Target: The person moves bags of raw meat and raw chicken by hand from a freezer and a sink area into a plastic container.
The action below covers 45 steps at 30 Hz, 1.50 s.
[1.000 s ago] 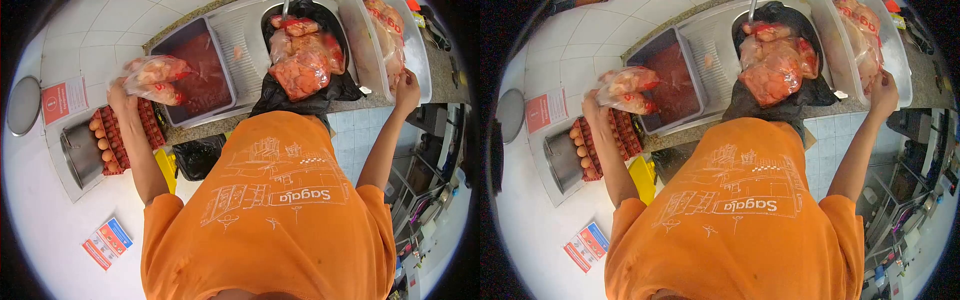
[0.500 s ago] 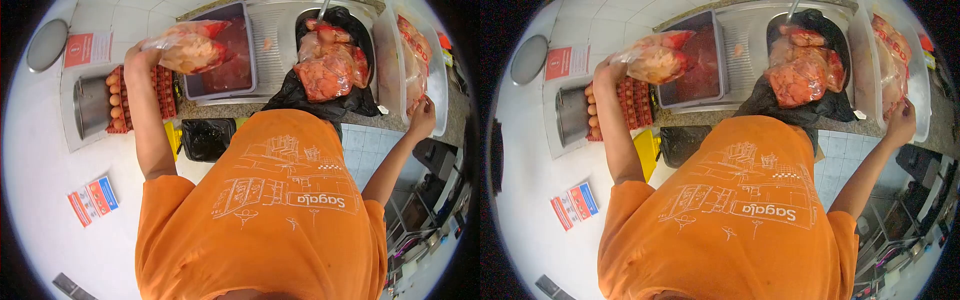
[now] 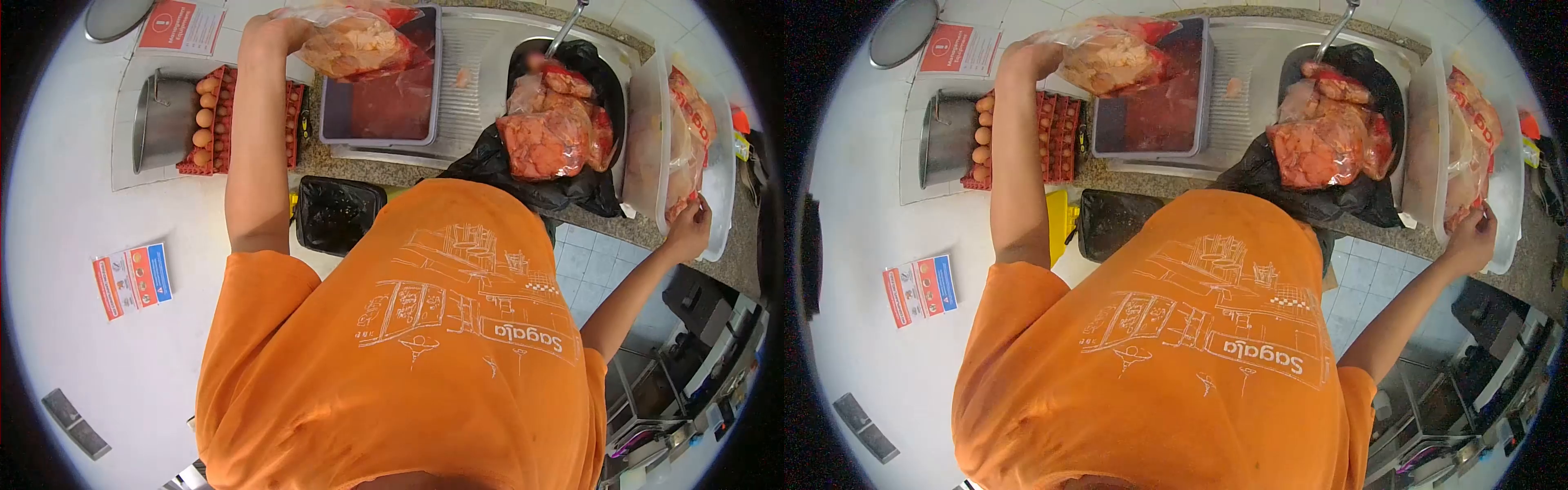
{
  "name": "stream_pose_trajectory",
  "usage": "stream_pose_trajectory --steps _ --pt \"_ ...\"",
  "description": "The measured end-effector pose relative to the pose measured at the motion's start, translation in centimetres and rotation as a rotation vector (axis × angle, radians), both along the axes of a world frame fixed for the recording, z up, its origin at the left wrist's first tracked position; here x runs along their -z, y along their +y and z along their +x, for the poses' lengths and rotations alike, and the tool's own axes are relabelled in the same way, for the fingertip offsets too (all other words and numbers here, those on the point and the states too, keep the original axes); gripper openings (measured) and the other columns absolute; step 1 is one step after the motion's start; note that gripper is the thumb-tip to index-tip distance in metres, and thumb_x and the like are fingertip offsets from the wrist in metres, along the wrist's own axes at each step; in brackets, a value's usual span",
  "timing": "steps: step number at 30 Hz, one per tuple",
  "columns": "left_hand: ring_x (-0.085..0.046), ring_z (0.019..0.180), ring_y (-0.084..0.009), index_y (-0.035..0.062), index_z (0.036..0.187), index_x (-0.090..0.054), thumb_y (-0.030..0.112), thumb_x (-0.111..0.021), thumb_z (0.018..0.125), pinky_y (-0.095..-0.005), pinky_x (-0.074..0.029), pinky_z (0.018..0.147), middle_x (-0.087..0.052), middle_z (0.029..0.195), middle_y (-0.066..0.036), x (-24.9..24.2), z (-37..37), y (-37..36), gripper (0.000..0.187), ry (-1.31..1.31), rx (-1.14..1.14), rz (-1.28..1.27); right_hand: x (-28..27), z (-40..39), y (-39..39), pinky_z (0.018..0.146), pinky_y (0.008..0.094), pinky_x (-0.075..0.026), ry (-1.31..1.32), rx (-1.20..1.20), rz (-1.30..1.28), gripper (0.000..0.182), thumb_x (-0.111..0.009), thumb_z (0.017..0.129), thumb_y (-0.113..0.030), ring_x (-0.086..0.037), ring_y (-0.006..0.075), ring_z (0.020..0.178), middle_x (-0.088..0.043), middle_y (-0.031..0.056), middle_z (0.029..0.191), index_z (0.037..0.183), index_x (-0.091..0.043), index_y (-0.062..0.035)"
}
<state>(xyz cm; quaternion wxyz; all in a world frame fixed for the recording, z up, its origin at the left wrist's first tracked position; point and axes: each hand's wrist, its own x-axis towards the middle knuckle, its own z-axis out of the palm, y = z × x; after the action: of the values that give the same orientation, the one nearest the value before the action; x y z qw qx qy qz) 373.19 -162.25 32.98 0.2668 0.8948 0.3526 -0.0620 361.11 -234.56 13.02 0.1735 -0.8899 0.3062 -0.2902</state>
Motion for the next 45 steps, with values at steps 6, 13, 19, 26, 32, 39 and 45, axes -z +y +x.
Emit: stream_pose_trajectory --steps 6,13,19,26,32,39,45 --pt "-0.070 0.105 -0.0263 -0.0058 0.125 -0.063 0.011 -0.067 0.075 -0.0361 -0.055 0.096 -0.072 0.114 -0.018 1.5 -2.9 0.1 0.053 -0.364 0.271 -0.039 -0.2 -0.4 0.7 0.071 0.0404 -0.058 -0.041 -0.066 0.062 0.027 -0.069 0.093 -0.038 -0.077 0.0237 0.088 -0.080 0.0067 0.098 0.114 -0.080 -0.0240" --pt "-0.070 0.105 -0.0328 -0.0141 0.120 -0.062 0.001 -0.064 0.071 -0.0419 -0.057 0.096 -0.070 0.114 -0.023 3.3 -5.5 -1.4 0.052 -0.569 0.536 -0.010 -1.2 -0.4 0.9 0.073 0.0443 -0.054 -0.121 -0.175 -0.061 0.028 -0.072 0.085 -0.024 -0.071 0.0297 0.075 -0.074 0.0131 0.081 0.111 -0.079 -0.0144" --pt "-0.071 0.100 -0.0364 -0.0125 0.122 -0.057 -0.009 -0.060 0.083 -0.0472 -0.061 0.090 -0.067 0.115 -0.022 4.6 -3.5 -2.7 0.039 -0.858 -0.043 -0.649 -3.0 -1.5 0.3 0.076 0.0327 -0.053 -0.487 -0.256 0.498 0.018 -0.071 0.091 -0.009 -0.067 0.0158 0.076 -0.073 0.0079 0.086 0.107 -0.075 -0.0023" --pt "-0.068 0.110 -0.0354 -0.0113 0.120 -0.056 -0.009 -0.063 0.084 -0.0480 -0.059 0.095 -0.066 0.118 -0.021 -1.2 -4.1 -17.7 0.037 -0.831 -0.146 -0.931 -4.3 -3.8 -8.2 0.085 0.0293 -0.052 -0.583 -0.329 0.541 0.016 -0.067 0.096 -0.001 -0.069 0.0139 0.086 -0.075 0.0107 0.096 0.111 -0.070 0.0026" --pt "-0.064 0.118 -0.0396 -0.0109 0.127 -0.055 -0.005 -0.064 0.087 -0.0505 -0.053 0.106 -0.064 0.127 -0.024 -8.6 -4.5 -37.2 0.041 -0.855 -0.088 -1.252 -4.4 -2.9 -15.1 0.090 0.0313 -0.053 -0.465 -0.394 0.354 0.016 -0.069 0.095 -0.001 -0.070 0.0157 0.094 -0.076 0.0095 0.097 0.111 -0.070 0.0017" --pt "-0.066 0.112 -0.0332 -0.0083 0.112 -0.064 0.000 -0.062 0.087 -0.0463 -0.055 0.101 -0.067 0.119 -0.022 -3.6 -4.4 -52.2 0.026 -0.786 0.056 -1.708 -4.0 -1.1 -19.1 0.091 0.0315 -0.053 -0.492 -0.438 0.511 0.016 -0.068 0.097 -0.003 -0.070 0.0161 0.097 -0.076 0.0111 0.103 0.112 -0.070 0.0016" --pt "-0.072 0.079 -0.0325 -0.0012 0.092 -0.070 0.012 -0.070 0.088 -0.0410 -0.056 0.075 -0.073 0.085 -0.018 12.3 -7.1 -61.3 0.013 -0.357 0.686 -0.498 -2.9 -0.6 -21.0 0.092 0.0330 -0.053 -0.468 -0.410 0.736 0.017 -0.068 0.097 -0.006 -0.070 0.0174 0.099 -0.076 0.0115 0.106 0.112 -0.070 0.0008"
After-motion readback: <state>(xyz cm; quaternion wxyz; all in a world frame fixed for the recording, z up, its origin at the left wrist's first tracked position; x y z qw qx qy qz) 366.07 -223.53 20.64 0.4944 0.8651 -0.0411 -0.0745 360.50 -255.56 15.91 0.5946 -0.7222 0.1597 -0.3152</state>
